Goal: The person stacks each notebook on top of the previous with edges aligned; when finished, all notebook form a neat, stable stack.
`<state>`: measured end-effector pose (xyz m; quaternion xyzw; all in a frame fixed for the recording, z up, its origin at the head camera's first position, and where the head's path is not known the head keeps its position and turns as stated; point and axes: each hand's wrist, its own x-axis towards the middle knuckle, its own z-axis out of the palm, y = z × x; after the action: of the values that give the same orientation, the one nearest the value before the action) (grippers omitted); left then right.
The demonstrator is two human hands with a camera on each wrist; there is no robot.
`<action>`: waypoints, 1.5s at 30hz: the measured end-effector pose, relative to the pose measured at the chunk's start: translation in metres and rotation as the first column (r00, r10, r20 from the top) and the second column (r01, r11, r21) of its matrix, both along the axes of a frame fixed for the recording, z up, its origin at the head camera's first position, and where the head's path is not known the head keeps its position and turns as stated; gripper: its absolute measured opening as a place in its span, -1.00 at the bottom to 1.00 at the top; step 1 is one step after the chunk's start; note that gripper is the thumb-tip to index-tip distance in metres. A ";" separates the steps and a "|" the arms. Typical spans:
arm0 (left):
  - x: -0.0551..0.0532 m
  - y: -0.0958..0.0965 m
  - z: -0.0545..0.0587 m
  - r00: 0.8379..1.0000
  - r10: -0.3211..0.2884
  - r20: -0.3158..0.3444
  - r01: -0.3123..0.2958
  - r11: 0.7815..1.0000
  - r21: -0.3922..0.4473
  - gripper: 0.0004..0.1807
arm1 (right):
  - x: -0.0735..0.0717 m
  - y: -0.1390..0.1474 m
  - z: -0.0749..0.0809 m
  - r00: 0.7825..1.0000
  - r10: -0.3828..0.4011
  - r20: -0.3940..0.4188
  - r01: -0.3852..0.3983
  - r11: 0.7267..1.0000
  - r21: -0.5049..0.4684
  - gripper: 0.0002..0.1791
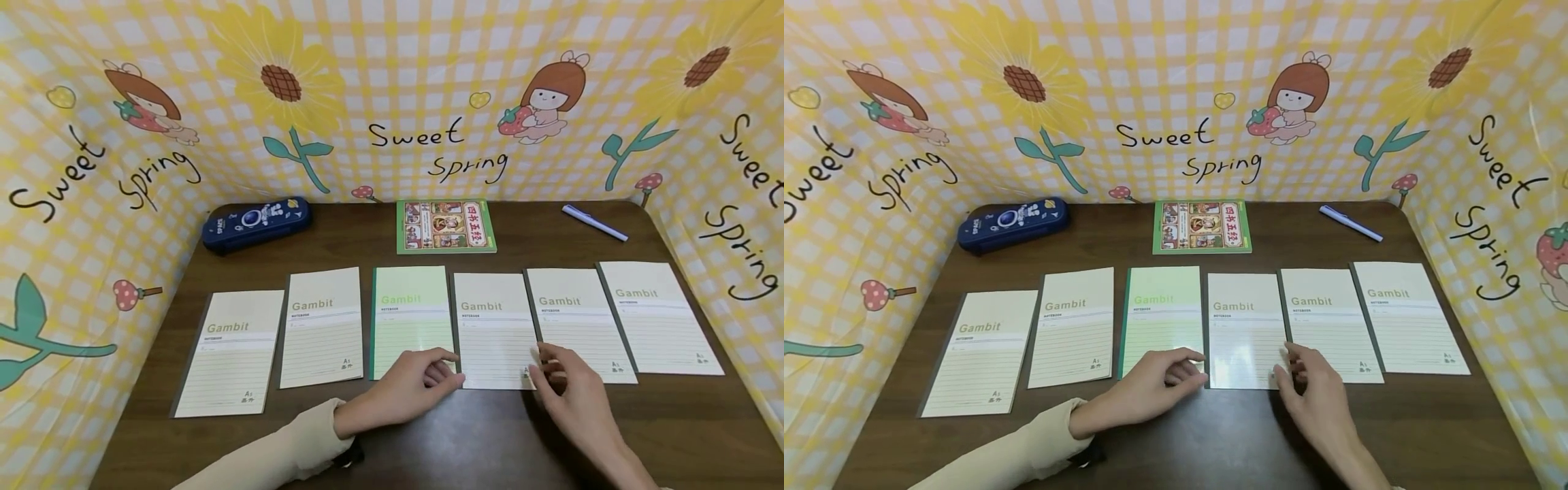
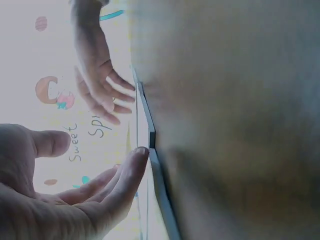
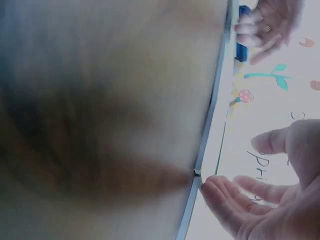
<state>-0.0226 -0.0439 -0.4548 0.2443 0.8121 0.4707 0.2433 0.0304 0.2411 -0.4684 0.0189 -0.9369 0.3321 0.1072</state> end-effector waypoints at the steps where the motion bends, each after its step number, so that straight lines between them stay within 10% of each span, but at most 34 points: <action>1: 0.000 -0.001 -0.001 0.999 0.010 0.034 -0.011 1.000 0.018 -0.48 | 0.002 0.002 0.001 0.999 -0.028 0.020 0.029 0.999 -0.018 -0.64; 13: 0.001 -0.004 -0.002 0.979 0.040 0.201 -0.057 0.995 0.077 -0.55 | 0.012 0.013 0.009 0.954 -0.169 0.247 0.181 0.983 -0.026 -0.81; 21: 0.001 -0.003 -0.003 0.808 0.099 0.581 -0.275 0.935 0.224 -0.52 | 0.013 0.018 0.013 0.891 -0.198 0.408 0.244 0.968 -0.064 -0.68; 32: 0.000 -0.004 -0.001 0.704 0.072 0.707 -0.340 0.908 0.246 -0.53 | 0.013 0.024 0.006 0.832 -0.215 0.512 0.355 0.915 -0.193 -0.53; 45: 0.007 0.000 0.005 0.685 0.091 0.723 -0.383 0.889 0.250 -0.50 | 0.012 0.024 0.000 0.816 -0.206 0.541 0.447 0.818 -0.363 -0.62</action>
<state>-0.0160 -0.0435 -0.4502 -0.0171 0.5779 0.7041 0.4124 0.0426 0.2653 -0.4680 -0.2567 -0.8113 0.5207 -0.0688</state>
